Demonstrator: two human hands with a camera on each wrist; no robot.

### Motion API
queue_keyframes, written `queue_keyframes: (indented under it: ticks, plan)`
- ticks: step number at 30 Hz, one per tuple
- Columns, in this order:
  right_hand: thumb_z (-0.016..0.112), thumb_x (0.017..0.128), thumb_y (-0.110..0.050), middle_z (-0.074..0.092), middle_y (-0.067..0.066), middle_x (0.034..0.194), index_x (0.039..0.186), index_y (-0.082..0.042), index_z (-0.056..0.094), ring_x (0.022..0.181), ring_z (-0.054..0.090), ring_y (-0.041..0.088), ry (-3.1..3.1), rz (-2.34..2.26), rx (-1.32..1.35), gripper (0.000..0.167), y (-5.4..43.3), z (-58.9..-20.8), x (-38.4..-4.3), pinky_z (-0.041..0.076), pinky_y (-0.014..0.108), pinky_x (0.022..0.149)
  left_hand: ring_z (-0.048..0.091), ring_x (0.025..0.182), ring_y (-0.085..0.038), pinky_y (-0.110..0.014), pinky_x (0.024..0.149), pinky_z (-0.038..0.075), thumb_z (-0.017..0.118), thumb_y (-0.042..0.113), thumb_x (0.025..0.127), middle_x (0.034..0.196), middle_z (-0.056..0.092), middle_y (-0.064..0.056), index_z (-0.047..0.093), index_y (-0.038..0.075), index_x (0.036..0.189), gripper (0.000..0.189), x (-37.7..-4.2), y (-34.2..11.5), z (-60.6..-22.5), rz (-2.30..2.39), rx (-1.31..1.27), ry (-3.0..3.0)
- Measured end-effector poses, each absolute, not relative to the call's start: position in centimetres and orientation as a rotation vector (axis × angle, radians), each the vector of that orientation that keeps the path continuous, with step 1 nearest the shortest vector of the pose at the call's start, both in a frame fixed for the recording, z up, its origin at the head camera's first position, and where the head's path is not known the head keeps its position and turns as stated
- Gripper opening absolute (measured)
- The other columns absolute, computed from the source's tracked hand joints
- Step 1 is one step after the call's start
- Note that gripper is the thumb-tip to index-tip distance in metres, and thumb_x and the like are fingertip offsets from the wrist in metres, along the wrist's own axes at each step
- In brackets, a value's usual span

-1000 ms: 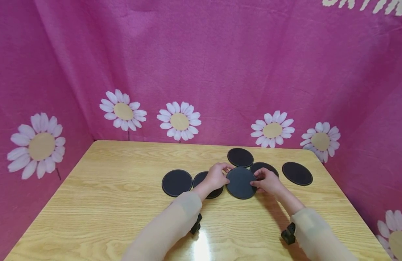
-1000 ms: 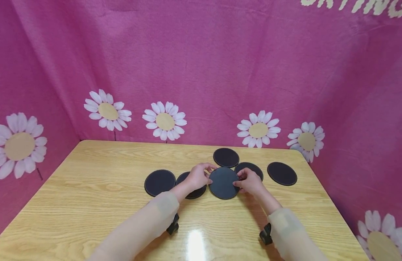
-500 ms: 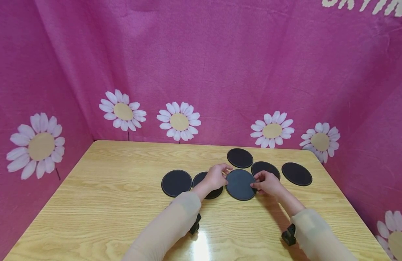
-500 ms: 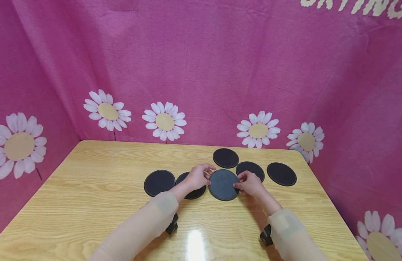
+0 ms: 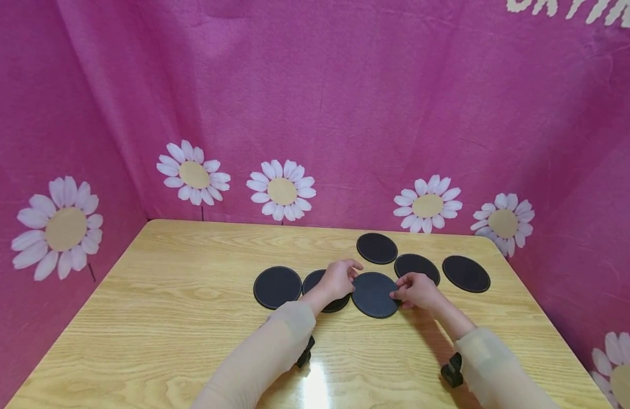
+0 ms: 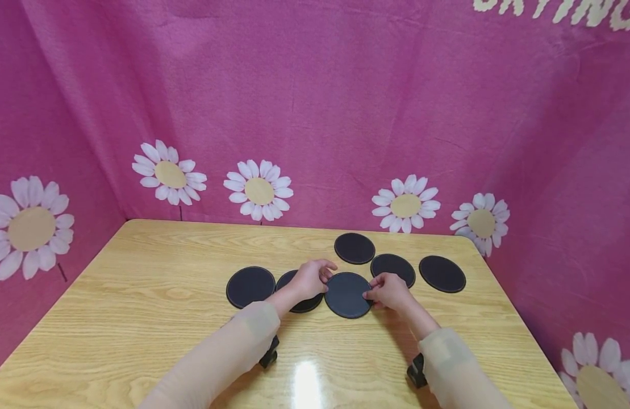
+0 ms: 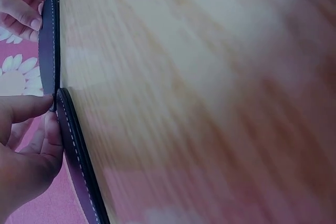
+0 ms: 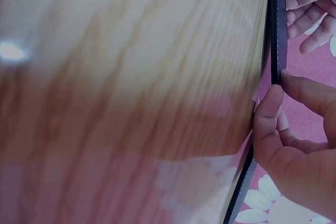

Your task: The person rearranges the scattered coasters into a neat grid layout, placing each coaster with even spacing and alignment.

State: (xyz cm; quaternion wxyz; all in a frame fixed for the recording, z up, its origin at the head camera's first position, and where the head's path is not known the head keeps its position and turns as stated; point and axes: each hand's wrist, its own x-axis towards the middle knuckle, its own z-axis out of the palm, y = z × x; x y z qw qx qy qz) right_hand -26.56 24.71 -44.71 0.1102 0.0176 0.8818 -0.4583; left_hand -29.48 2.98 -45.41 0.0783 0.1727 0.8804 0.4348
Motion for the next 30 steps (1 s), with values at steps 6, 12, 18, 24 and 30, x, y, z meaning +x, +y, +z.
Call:
queue_keyframes:
  ticks: [6,12,18,24,30]
  plan:
    - [0.075,0.077,-0.005,0.056,0.008,0.075,0.099,0.01,0.055,0.057,0.057,0.012,2.628,-1.31,0.053,0.034,24.61,-44.66,-26.57,0.054,0.027,0.054,0.051,0.074,-0.009,-0.021,0.072,0.049,0.071,-0.012,0.074,0.093,0.064,-0.006,0.063,0.007,0.117,0.047,-29.37,3.0,-45.41,1.28,0.52,2.648]
    - [0.076,0.077,-0.007,0.057,0.008,0.078,0.099,0.009,0.056,0.061,0.057,0.013,2.643,-1.268,0.056,0.033,24.63,-44.73,-26.69,0.055,0.029,0.056,0.055,0.079,-0.01,-0.02,0.073,0.05,0.07,-0.01,0.076,0.096,0.064,-0.005,0.062,0.007,0.118,0.046,-29.21,2.95,-45.49,1.265,0.507,2.644]
    - [0.076,0.077,-0.007,0.057,0.007,0.077,0.097,0.007,0.058,0.06,0.057,0.013,2.667,-1.222,0.034,0.031,24.54,-44.62,-26.76,0.055,0.028,0.055,0.057,0.081,-0.013,-0.021,0.074,0.05,0.07,-0.011,0.075,0.096,0.064,-0.007,0.063,0.005,0.117,0.045,-29.28,2.92,-45.65,1.275,0.521,2.642]
    - [0.077,0.077,-0.009,0.057,0.007,0.076,0.096,0.006,0.057,0.058,0.056,0.012,2.708,-1.157,0.009,0.031,24.39,-44.6,-26.83,0.054,0.027,0.054,0.056,0.079,-0.013,-0.021,0.073,0.05,0.071,-0.012,0.075,0.094,0.063,-0.007,0.062,0.004,0.116,0.045,-29.38,2.98,-45.73,1.279,0.512,2.642]
    - [0.078,0.076,-0.01,0.057,0.006,0.075,0.094,0.004,0.058,0.056,0.058,0.011,2.749,-1.133,0.016,0.03,24.37,-44.66,-26.96,0.054,0.027,0.053,0.055,0.08,-0.013,-0.023,0.075,0.05,0.07,-0.011,0.076,0.097,0.063,-0.008,0.062,0.003,0.116,0.044,-29.24,2.98,-45.56,1.277,0.509,2.638]
